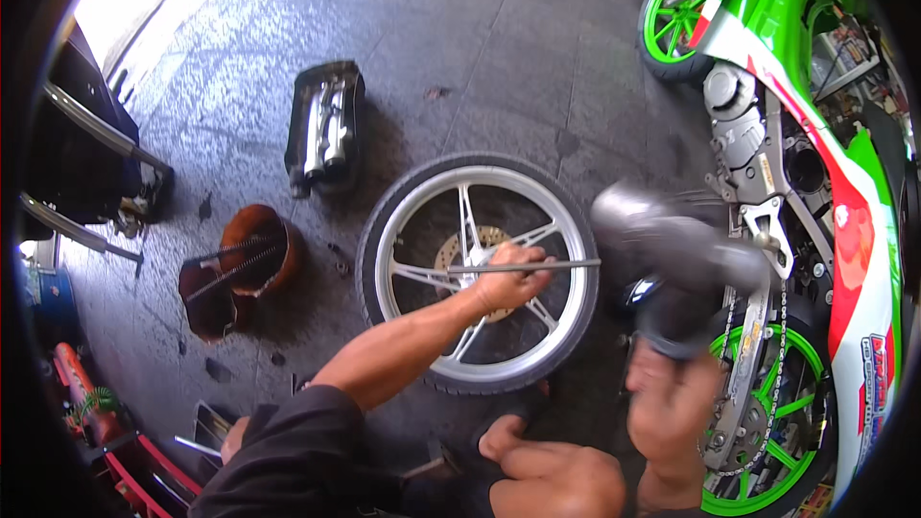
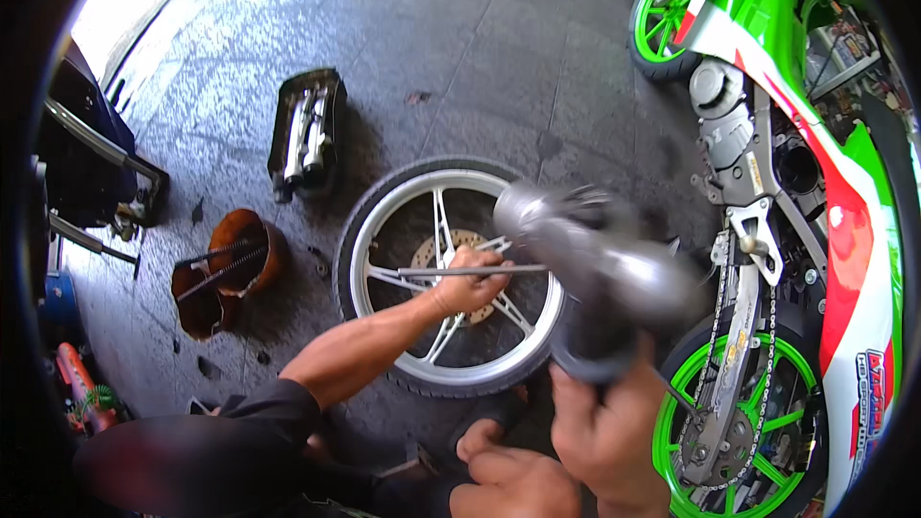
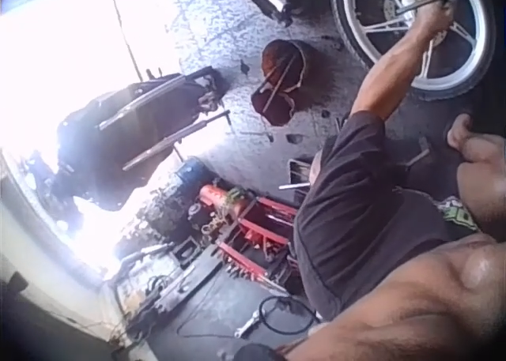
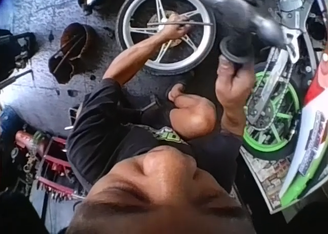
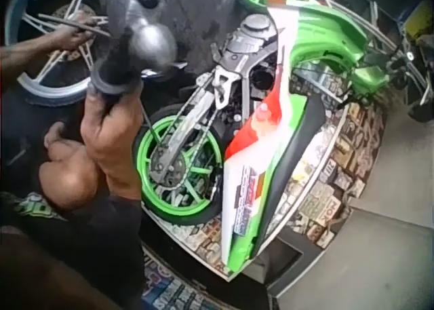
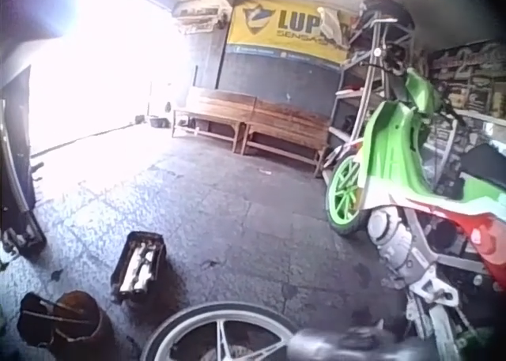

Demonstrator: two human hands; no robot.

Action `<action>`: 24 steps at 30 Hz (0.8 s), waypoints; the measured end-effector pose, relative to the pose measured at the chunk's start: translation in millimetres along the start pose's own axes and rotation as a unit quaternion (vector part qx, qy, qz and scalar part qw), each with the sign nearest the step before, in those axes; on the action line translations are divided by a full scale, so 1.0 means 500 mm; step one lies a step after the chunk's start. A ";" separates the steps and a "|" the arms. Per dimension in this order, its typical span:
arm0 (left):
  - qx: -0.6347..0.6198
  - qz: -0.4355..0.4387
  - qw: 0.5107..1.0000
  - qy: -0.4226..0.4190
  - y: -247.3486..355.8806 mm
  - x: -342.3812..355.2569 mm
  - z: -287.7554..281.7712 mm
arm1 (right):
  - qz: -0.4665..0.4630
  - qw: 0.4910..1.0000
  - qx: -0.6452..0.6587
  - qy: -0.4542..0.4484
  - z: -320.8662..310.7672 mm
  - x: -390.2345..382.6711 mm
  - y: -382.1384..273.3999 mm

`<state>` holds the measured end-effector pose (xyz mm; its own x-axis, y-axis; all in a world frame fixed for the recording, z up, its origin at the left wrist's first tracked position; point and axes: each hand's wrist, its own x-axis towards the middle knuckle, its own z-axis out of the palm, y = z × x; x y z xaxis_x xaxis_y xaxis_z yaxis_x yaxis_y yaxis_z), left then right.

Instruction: Servicing the front wheel components of a motorcycle, including disc brake inspection and axle removal.

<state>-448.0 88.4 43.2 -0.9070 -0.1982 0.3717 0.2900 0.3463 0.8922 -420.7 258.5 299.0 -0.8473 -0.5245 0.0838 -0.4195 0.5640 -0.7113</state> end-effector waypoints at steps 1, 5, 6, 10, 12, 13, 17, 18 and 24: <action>-0.010 -0.018 1.000 -0.001 0.000 0.000 -0.008 | -0.052 0.996 0.060 0.044 0.001 -0.008 0.000; 0.026 0.023 0.999 -0.002 0.001 0.004 0.035 | -0.050 0.986 -0.155 -0.036 0.048 -0.021 0.113; 0.050 0.053 0.997 0.006 -0.017 -0.006 0.064 | 0.077 0.978 -0.180 -0.074 0.077 -0.021 0.140; 0.046 -0.026 0.998 -0.023 -0.046 -0.024 0.009 | -0.029 0.999 -0.032 0.011 0.063 0.043 0.044; 0.002 -0.007 1.000 0.008 -0.004 -0.016 -0.017 | -0.022 0.997 0.068 -0.019 -0.013 -0.001 0.024; 0.000 0.004 1.000 0.012 0.010 -0.001 -0.006 | -0.019 0.998 0.061 -0.022 -0.026 -0.027 0.039; -0.035 0.025 0.999 -0.001 0.007 -0.003 0.030 | 0.001 0.971 -0.225 -0.077 0.017 -0.030 0.063; -0.082 0.068 0.994 -0.003 -0.006 0.007 0.057 | 0.038 0.992 -0.114 -0.047 0.082 -0.021 0.147; 0.007 0.023 0.999 0.029 -0.025 -0.027 -0.004 | -0.063 0.995 0.066 0.029 -0.013 0.015 0.015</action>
<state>-438.8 84.8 27.8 -0.8735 -0.2337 0.4270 0.3265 0.3693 0.8701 -432.4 263.2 298.8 -0.8093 -0.5463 0.2157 -0.4807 0.4050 -0.7778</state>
